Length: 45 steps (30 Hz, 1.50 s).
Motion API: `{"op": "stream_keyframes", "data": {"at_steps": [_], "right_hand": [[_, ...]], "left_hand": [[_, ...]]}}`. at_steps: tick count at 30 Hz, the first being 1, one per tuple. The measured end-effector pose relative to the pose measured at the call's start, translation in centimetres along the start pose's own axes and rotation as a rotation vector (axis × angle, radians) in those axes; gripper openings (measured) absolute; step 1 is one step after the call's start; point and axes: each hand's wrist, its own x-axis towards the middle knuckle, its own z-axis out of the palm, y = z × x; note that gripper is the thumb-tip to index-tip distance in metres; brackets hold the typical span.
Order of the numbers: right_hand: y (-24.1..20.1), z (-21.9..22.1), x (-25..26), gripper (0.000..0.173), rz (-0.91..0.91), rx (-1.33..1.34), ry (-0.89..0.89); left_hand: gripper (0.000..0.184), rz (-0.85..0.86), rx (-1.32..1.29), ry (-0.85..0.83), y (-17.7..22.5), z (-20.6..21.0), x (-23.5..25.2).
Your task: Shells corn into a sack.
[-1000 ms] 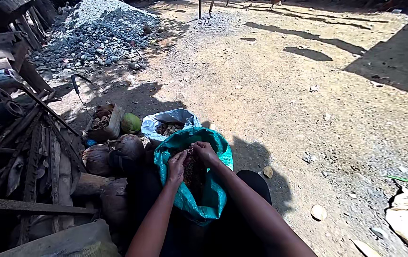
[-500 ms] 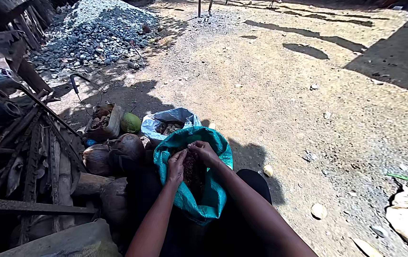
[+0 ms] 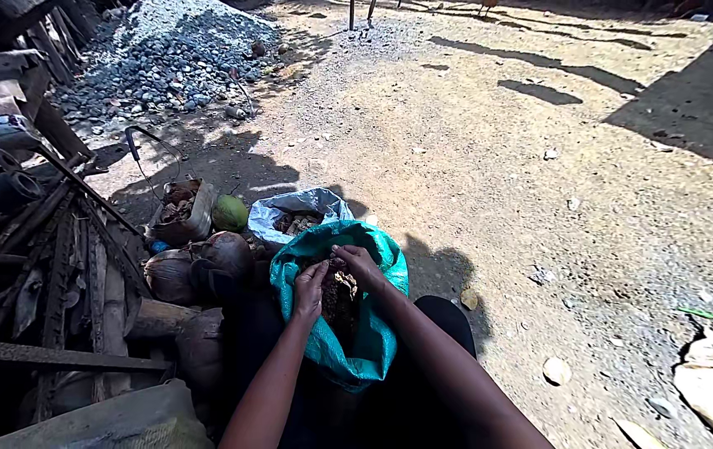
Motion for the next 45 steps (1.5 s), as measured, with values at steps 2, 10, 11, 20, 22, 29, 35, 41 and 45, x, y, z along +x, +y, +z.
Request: {"op": "stream_keyframes", "data": {"at_steps": [2, 10, 11, 20, 22, 29, 35, 41, 45], "right_hand": [[0.2, 0.0, 0.0, 0.026, -0.014, -0.030, 0.002], [0.0, 0.2, -0.2, 0.023, -0.040, -0.170, -0.021], [0.0, 0.3, -0.2, 0.023, -0.041, -0.187, -0.026], [-1.2, 0.5, -1.0, 0.031, -0.055, -0.448, -0.063], [-1.1, 0.5, -1.0, 0.032, -0.088, -0.502, -0.060], [-0.9, -1.0, -0.4, 0.051, -0.034, -0.416, -0.131], [-1.2, -2.0, -0.4, 0.043, 0.077, -0.177, -0.211], [-1.8, -2.2, -0.4, 0.023, 0.077, -0.070, -0.128], [-1.8, -2.0, -0.4, 0.025, 0.057, -0.065, -0.099]], "left_hand": [[0.014, 0.003, 0.002, 0.000, 0.0, 0.0, 0.0], [0.014, 0.003, 0.024, 0.007, -0.2, -0.1, 0.1], [0.014, -0.001, 0.022, 0.005, -0.2, -0.1, 0.1], [0.012, 0.003, 0.049, -0.004, -0.6, -0.2, 0.3], [0.012, 0.024, 0.082, -0.031, -0.8, -0.3, 0.3], [0.016, -0.081, -0.019, 0.023, 0.1, -0.1, 0.0], [0.018, -0.145, -0.102, 0.050, 0.4, -0.1, 0.3], [0.021, -0.080, -0.052, 0.043, 0.4, 0.3, 0.0], [0.025, 0.136, 0.142, -0.040, -0.3, 0.1, 0.0]]}}
